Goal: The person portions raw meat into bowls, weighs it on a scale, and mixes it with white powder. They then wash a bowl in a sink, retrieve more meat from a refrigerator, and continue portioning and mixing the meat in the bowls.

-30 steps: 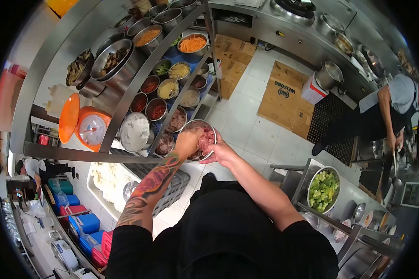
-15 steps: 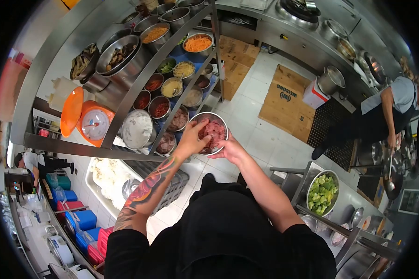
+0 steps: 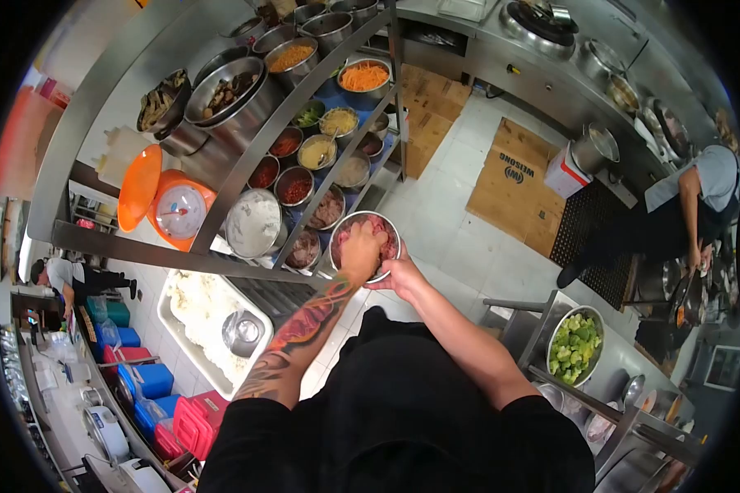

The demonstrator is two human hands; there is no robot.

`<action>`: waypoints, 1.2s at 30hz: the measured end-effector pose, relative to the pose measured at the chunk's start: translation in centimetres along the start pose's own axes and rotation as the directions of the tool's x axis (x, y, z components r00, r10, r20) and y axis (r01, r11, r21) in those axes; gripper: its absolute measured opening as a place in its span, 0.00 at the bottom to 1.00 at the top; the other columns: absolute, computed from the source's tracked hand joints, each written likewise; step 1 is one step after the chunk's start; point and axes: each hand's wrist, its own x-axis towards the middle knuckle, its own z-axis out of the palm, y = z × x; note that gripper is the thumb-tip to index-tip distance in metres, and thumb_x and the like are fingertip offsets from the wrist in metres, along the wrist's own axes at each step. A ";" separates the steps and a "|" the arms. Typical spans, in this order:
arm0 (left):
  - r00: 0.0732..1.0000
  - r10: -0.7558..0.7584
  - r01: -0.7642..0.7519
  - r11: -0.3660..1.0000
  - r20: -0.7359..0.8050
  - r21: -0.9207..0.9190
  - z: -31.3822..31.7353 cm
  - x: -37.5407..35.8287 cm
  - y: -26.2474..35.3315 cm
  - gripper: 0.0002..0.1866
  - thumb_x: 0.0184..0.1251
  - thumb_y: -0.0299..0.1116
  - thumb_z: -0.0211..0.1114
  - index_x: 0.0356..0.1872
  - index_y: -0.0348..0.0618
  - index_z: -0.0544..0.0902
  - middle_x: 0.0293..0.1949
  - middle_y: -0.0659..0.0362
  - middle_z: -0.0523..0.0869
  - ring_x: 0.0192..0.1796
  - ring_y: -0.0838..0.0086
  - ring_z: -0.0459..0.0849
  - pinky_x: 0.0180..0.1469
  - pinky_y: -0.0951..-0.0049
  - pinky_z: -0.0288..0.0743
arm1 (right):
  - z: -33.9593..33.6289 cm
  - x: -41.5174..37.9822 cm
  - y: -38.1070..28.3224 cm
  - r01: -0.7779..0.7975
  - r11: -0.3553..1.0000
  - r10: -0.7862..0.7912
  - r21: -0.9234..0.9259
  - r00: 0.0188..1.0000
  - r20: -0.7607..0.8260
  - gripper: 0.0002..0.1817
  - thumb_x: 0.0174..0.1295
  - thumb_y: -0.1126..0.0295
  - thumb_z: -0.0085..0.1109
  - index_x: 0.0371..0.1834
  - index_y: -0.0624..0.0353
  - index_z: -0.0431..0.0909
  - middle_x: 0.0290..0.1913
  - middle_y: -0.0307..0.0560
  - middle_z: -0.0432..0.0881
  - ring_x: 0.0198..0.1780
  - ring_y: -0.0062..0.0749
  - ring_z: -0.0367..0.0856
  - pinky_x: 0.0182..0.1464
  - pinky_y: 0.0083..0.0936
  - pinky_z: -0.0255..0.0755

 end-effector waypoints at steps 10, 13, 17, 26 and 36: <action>0.953 0.279 -0.209 0.888 0.120 -0.409 -6.7 -0.1 -0.5 0.41 0.38 0.20 0.77 0.63 0.51 0.80 0.68 0.47 0.69 0.67 0.47 0.75 0.69 0.56 0.69 | -2.4 -0.5 -1.4 -0.018 0.999 0.015 0.045 0.998 0.068 0.55 0.49 0.87 0.48 0.81 0.30 0.44 0.75 0.55 0.62 0.59 0.59 0.82 0.47 0.59 0.87; 0.979 0.184 -0.139 0.914 0.083 -0.382 -4.8 -0.3 -1.1 0.37 0.41 0.26 0.78 0.61 0.50 0.80 0.63 0.46 0.77 0.61 0.44 0.79 0.64 0.53 0.74 | 0.3 -2.0 -2.5 -0.016 1.000 0.017 -0.013 0.997 0.075 0.57 0.51 0.86 0.49 0.83 0.26 0.40 0.75 0.54 0.60 0.58 0.59 0.82 0.44 0.55 0.89; 0.988 0.139 -0.135 0.989 0.069 -0.067 -0.7 0.6 -3.3 0.20 0.50 0.37 0.74 0.47 0.53 0.83 0.42 0.55 0.87 0.42 0.48 0.88 0.38 0.52 0.81 | 0.3 -1.5 -1.1 -0.017 0.999 0.018 -0.045 1.000 0.026 0.56 0.54 0.88 0.50 0.82 0.26 0.40 0.76 0.53 0.59 0.61 0.62 0.80 0.45 0.57 0.88; 0.964 0.255 -0.177 0.834 0.080 -0.523 -3.1 1.5 -4.3 0.36 0.48 0.25 0.73 0.65 0.48 0.79 0.65 0.40 0.71 0.67 0.42 0.71 0.72 0.57 0.65 | -2.6 1.8 -2.1 0.025 1.000 -0.025 0.000 0.996 0.081 0.48 0.57 0.85 0.48 0.78 0.32 0.44 0.74 0.55 0.63 0.61 0.62 0.80 0.44 0.59 0.88; 0.956 -0.281 0.264 0.718 0.078 -0.645 -2.2 0.2 -5.1 0.35 0.44 0.41 0.82 0.58 0.50 0.82 0.60 0.46 0.78 0.64 0.47 0.76 0.64 0.57 0.73 | 4.5 0.4 -1.6 0.054 0.998 -0.051 -0.023 0.993 0.103 0.51 0.57 0.87 0.47 0.80 0.30 0.42 0.69 0.55 0.68 0.52 0.49 0.85 0.44 0.55 0.89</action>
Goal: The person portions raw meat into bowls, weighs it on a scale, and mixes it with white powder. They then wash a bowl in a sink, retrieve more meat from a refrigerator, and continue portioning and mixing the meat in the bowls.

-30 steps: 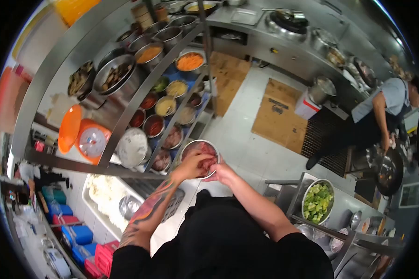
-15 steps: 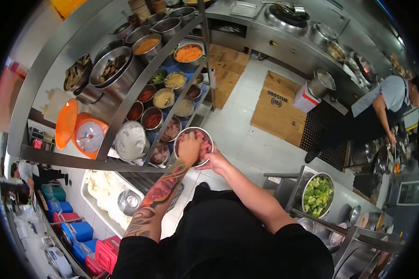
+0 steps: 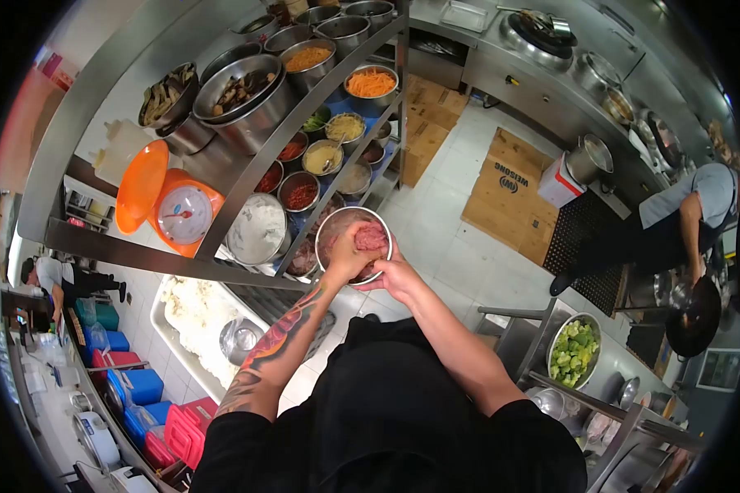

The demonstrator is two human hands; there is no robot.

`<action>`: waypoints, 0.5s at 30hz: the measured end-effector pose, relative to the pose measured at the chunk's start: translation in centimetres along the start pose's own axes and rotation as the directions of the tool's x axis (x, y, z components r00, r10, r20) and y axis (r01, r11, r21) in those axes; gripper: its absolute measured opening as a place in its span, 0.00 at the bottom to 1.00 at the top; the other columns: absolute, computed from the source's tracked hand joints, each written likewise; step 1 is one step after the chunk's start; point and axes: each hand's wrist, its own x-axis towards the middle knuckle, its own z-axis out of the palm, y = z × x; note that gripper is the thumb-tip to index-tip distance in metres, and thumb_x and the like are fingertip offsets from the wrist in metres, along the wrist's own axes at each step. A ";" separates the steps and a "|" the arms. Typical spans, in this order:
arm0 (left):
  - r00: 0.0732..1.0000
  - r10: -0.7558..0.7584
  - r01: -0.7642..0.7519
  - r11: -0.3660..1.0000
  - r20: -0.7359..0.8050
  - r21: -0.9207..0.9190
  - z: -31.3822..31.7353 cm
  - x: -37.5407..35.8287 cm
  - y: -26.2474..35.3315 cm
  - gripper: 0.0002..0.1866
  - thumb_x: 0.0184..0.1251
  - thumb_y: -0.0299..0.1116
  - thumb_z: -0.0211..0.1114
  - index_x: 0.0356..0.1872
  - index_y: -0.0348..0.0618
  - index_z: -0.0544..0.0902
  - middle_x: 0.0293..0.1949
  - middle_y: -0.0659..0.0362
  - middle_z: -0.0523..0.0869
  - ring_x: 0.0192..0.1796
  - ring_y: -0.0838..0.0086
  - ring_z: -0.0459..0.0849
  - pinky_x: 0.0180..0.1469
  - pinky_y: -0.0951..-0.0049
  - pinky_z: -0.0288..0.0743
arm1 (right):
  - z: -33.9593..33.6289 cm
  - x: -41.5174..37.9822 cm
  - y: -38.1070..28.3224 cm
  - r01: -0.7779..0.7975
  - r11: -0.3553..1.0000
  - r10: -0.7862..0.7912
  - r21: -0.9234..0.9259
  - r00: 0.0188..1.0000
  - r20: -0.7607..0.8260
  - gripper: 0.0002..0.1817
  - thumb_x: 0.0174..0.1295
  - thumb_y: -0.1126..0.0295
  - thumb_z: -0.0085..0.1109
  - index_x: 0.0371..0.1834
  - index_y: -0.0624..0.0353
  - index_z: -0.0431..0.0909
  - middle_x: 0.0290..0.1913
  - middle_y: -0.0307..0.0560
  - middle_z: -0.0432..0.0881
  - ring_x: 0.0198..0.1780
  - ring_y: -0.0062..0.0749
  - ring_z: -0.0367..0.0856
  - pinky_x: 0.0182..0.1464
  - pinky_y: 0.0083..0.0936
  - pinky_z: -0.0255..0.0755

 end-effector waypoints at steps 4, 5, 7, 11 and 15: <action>0.972 0.235 -0.221 0.892 0.013 0.393 0.3 0.8 -0.3 0.28 0.44 0.30 0.77 0.52 0.55 0.84 0.49 0.51 0.81 0.53 0.47 0.82 0.53 0.57 0.80 | -1.0 1.0 1.7 -0.044 0.998 0.045 0.038 0.999 -0.023 0.48 0.58 0.86 0.46 0.79 0.34 0.43 0.72 0.58 0.63 0.57 0.57 0.83 0.45 0.60 0.88; 0.946 0.321 -0.273 0.705 0.048 0.655 0.2 1.2 -0.2 0.26 0.45 0.28 0.76 0.51 0.55 0.84 0.49 0.51 0.80 0.52 0.48 0.81 0.52 0.55 0.80 | -1.1 1.5 1.5 -0.035 0.999 0.036 0.025 0.999 -0.028 0.47 0.57 0.86 0.46 0.78 0.36 0.44 0.72 0.58 0.63 0.58 0.59 0.82 0.46 0.61 0.87; 0.958 0.287 -0.224 0.697 0.021 0.681 1.3 1.6 -0.4 0.25 0.47 0.28 0.73 0.51 0.55 0.84 0.50 0.50 0.78 0.53 0.48 0.80 0.51 0.52 0.79 | -1.7 2.7 1.2 -0.045 0.999 0.046 0.011 0.999 -0.025 0.46 0.57 0.86 0.46 0.77 0.38 0.46 0.72 0.58 0.63 0.59 0.60 0.82 0.46 0.61 0.87; 0.994 0.008 -0.067 0.819 0.106 0.571 0.4 1.4 1.2 0.28 0.51 0.26 0.71 0.58 0.53 0.83 0.60 0.43 0.76 0.63 0.44 0.75 0.61 0.51 0.76 | -4.8 4.6 -0.5 -0.147 0.987 0.148 -0.071 0.989 0.003 0.49 0.57 0.87 0.46 0.79 0.32 0.43 0.72 0.56 0.66 0.60 0.60 0.82 0.45 0.58 0.88; 0.943 0.180 -0.246 0.944 0.280 0.222 -5.4 1.5 5.8 0.31 0.56 0.23 0.68 0.65 0.46 0.80 0.64 0.40 0.79 0.64 0.52 0.80 0.64 0.56 0.74 | -6.5 6.0 -2.3 -0.267 0.961 0.275 -0.075 0.952 0.136 0.50 0.58 0.87 0.45 0.80 0.30 0.41 0.73 0.57 0.65 0.60 0.61 0.81 0.45 0.58 0.88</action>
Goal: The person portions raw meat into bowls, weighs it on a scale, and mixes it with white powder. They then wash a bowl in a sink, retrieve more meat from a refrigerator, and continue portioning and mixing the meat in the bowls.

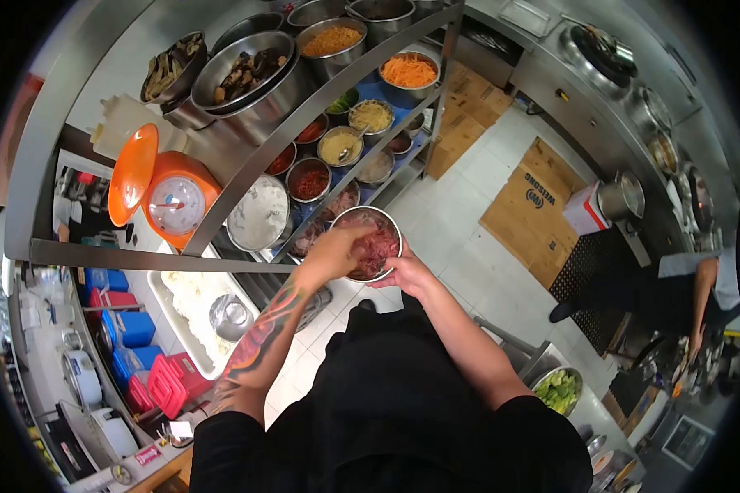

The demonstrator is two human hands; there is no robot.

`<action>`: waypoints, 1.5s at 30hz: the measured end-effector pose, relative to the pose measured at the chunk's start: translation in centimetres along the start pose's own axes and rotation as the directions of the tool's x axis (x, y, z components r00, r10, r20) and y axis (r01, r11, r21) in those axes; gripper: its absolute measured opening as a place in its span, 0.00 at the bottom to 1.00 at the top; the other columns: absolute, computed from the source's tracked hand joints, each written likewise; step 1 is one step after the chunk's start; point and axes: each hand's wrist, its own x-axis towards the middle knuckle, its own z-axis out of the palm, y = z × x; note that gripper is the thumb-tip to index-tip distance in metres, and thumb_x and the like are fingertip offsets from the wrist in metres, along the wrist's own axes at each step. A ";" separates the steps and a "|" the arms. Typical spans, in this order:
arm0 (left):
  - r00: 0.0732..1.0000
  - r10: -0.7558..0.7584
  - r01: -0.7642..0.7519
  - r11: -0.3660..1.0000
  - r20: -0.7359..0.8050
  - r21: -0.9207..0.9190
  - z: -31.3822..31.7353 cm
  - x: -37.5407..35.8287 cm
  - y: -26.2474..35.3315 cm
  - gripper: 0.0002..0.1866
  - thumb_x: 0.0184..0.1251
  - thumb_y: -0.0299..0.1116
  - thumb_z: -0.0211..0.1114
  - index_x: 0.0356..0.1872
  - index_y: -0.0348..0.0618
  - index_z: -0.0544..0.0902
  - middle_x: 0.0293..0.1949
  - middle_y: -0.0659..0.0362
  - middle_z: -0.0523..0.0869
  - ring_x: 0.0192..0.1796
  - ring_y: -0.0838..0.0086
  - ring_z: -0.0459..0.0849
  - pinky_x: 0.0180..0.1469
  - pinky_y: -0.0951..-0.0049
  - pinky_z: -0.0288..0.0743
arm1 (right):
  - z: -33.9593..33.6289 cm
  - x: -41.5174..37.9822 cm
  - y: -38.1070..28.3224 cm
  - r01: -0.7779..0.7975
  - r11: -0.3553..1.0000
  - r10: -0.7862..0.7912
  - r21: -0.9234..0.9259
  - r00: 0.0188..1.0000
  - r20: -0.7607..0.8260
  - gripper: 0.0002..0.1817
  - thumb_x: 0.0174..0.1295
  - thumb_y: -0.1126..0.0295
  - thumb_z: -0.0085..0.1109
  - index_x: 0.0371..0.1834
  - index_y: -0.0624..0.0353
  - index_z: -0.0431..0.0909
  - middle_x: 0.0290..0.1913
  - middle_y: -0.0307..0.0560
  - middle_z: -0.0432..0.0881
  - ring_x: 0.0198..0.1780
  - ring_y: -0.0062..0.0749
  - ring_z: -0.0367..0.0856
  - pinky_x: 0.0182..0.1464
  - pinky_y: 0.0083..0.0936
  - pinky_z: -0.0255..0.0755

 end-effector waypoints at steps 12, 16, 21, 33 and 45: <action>0.439 -0.470 0.509 0.832 -0.766 -0.219 -4.5 -0.8 -8.0 0.08 0.64 0.25 0.64 0.42 0.39 0.87 0.40 0.48 0.88 0.41 0.57 0.89 0.42 0.64 0.80 | -0.4 3.7 -4.1 -0.120 0.990 0.124 -0.069 0.991 0.055 0.51 0.58 0.86 0.45 0.81 0.32 0.37 0.72 0.59 0.66 0.53 0.62 0.86 0.41 0.52 0.90; 0.605 -0.634 0.794 0.437 -0.482 0.422 -2.7 -5.1 -26.1 0.15 0.67 0.37 0.58 0.43 0.38 0.87 0.42 0.43 0.89 0.44 0.50 0.89 0.48 0.56 0.79 | -1.1 4.6 -4.2 -0.192 0.979 0.197 -0.072 0.978 0.067 0.52 0.57 0.86 0.45 0.81 0.32 0.37 0.73 0.60 0.65 0.53 0.65 0.85 0.40 0.50 0.91; 0.604 -0.739 0.754 0.651 -0.298 -0.084 -2.5 -4.4 -23.5 0.17 0.58 0.33 0.61 0.46 0.42 0.90 0.45 0.45 0.90 0.50 0.49 0.88 0.55 0.58 0.80 | -0.9 4.3 -3.8 -0.155 0.984 0.163 -0.088 0.983 0.086 0.48 0.58 0.86 0.46 0.80 0.34 0.41 0.73 0.62 0.63 0.54 0.66 0.85 0.42 0.54 0.90; 0.382 -0.811 0.535 0.586 -0.444 -0.609 -4.4 -5.1 -21.0 0.13 0.65 0.26 0.67 0.49 0.39 0.88 0.39 0.55 0.92 0.40 0.73 0.89 0.42 0.72 0.80 | -0.2 4.7 -4.3 -0.177 0.980 0.182 -0.094 0.982 0.056 0.52 0.58 0.84 0.47 0.81 0.29 0.37 0.72 0.61 0.66 0.47 0.63 0.88 0.36 0.46 0.91; 0.958 -0.104 0.151 0.975 -0.267 0.162 1.2 1.2 -4.6 0.41 0.51 0.24 0.74 0.71 0.57 0.75 0.68 0.38 0.73 0.63 0.46 0.79 0.68 0.56 0.71 | 2.1 4.8 -3.6 -0.051 0.999 0.050 0.005 0.996 0.073 0.51 0.58 0.85 0.47 0.81 0.28 0.40 0.69 0.52 0.68 0.52 0.54 0.86 0.42 0.51 0.90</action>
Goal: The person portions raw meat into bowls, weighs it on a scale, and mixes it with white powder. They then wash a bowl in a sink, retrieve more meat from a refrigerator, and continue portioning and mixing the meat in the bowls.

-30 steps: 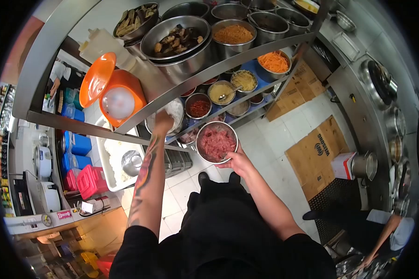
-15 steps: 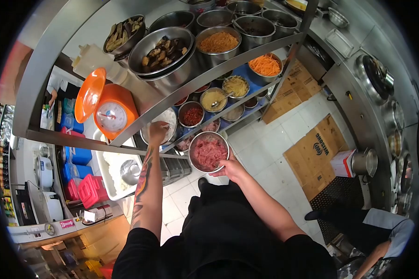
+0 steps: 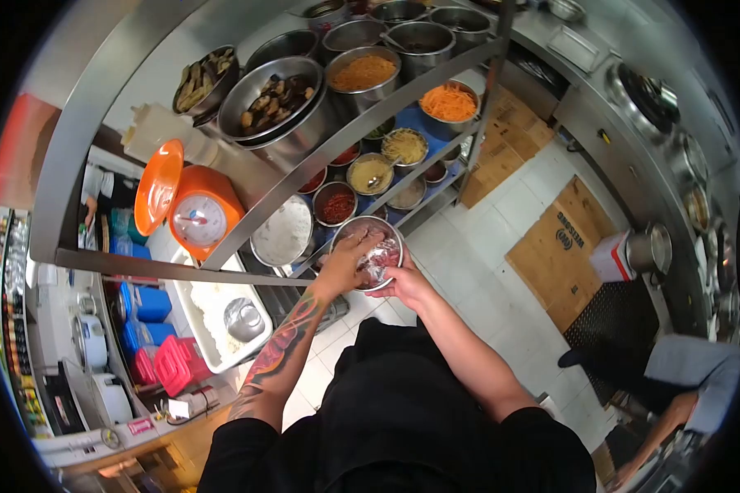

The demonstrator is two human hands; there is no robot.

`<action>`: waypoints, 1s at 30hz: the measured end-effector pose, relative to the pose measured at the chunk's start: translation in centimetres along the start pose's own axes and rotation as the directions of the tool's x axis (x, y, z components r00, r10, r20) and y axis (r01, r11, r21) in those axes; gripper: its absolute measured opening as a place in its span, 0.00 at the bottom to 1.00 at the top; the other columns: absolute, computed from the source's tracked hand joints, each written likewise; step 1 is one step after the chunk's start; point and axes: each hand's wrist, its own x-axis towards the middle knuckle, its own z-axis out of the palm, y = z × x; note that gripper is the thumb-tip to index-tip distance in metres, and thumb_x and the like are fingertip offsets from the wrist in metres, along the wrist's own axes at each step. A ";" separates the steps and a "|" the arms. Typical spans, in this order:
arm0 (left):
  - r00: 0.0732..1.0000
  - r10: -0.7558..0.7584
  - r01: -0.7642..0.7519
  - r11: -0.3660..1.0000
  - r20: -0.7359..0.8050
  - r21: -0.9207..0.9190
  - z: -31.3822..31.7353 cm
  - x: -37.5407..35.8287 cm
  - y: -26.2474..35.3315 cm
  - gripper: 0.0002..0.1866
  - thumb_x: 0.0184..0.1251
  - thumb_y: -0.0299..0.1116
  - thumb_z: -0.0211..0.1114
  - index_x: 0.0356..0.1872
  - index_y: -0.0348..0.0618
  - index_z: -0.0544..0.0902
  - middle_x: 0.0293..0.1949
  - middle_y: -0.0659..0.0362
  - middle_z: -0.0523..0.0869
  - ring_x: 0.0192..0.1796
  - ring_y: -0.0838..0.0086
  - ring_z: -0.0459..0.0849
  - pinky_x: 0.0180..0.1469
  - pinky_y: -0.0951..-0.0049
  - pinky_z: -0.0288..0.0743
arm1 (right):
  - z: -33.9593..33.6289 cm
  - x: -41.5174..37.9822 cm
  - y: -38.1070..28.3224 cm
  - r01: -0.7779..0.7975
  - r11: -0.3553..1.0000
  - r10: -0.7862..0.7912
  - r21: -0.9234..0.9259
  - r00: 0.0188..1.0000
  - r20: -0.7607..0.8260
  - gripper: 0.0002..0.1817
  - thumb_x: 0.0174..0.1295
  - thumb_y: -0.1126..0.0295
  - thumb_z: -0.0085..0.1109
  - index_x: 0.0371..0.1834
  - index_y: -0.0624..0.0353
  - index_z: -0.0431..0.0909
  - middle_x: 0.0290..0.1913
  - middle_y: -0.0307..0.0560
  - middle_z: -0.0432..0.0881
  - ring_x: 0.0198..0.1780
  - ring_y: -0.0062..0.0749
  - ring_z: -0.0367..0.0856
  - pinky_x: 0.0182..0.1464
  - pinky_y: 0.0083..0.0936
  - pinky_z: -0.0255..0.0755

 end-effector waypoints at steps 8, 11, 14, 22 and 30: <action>0.934 0.130 -0.184 0.973 0.333 0.136 2.7 0.9 -2.4 0.35 0.48 0.27 0.75 0.62 0.62 0.80 0.55 0.42 0.77 0.57 0.43 0.80 0.55 0.52 0.79 | 1.4 -2.0 6.4 0.225 0.968 -0.204 0.113 0.963 -0.174 0.50 0.57 0.86 0.46 0.80 0.27 0.43 0.70 0.51 0.67 0.54 0.55 0.85 0.42 0.52 0.90; 0.913 0.352 -0.405 0.845 0.207 0.349 5.4 0.3 -2.6 0.28 0.48 0.26 0.73 0.55 0.61 0.85 0.53 0.45 0.78 0.56 0.48 0.80 0.52 0.54 0.80 | 2.4 -1.9 9.5 0.389 0.912 -0.327 0.128 0.881 -0.341 0.45 0.54 0.86 0.46 0.75 0.35 0.48 0.67 0.51 0.69 0.56 0.54 0.84 0.44 0.58 0.89; 0.817 0.463 -0.532 0.836 0.344 0.138 3.9 -2.1 0.1 0.30 0.48 0.23 0.72 0.57 0.58 0.85 0.60 0.44 0.76 0.62 0.45 0.76 0.59 0.53 0.77 | 2.9 -3.9 12.0 0.502 0.863 -0.415 0.057 0.770 -0.485 0.44 0.55 0.86 0.46 0.75 0.37 0.48 0.66 0.56 0.70 0.54 0.56 0.85 0.45 0.56 0.89; 0.881 0.417 -0.398 0.908 0.221 -0.128 3.2 -7.8 1.5 0.41 0.50 0.40 0.79 0.69 0.50 0.73 0.61 0.33 0.75 0.63 0.39 0.77 0.64 0.51 0.73 | 9.5 -10.6 18.0 0.709 0.703 -0.580 0.045 0.609 -0.541 0.47 0.57 0.85 0.46 0.78 0.34 0.44 0.67 0.56 0.69 0.54 0.59 0.85 0.46 0.58 0.88; 0.846 0.468 -0.462 0.882 0.254 -0.087 8.0 -16.4 7.7 0.34 0.45 0.31 0.76 0.60 0.60 0.80 0.57 0.50 0.79 0.60 0.48 0.80 0.53 0.50 0.80 | 12.5 -17.9 26.4 0.763 0.646 -0.571 0.040 0.517 -0.638 0.50 0.55 0.86 0.44 0.79 0.30 0.39 0.70 0.56 0.65 0.55 0.58 0.84 0.47 0.58 0.88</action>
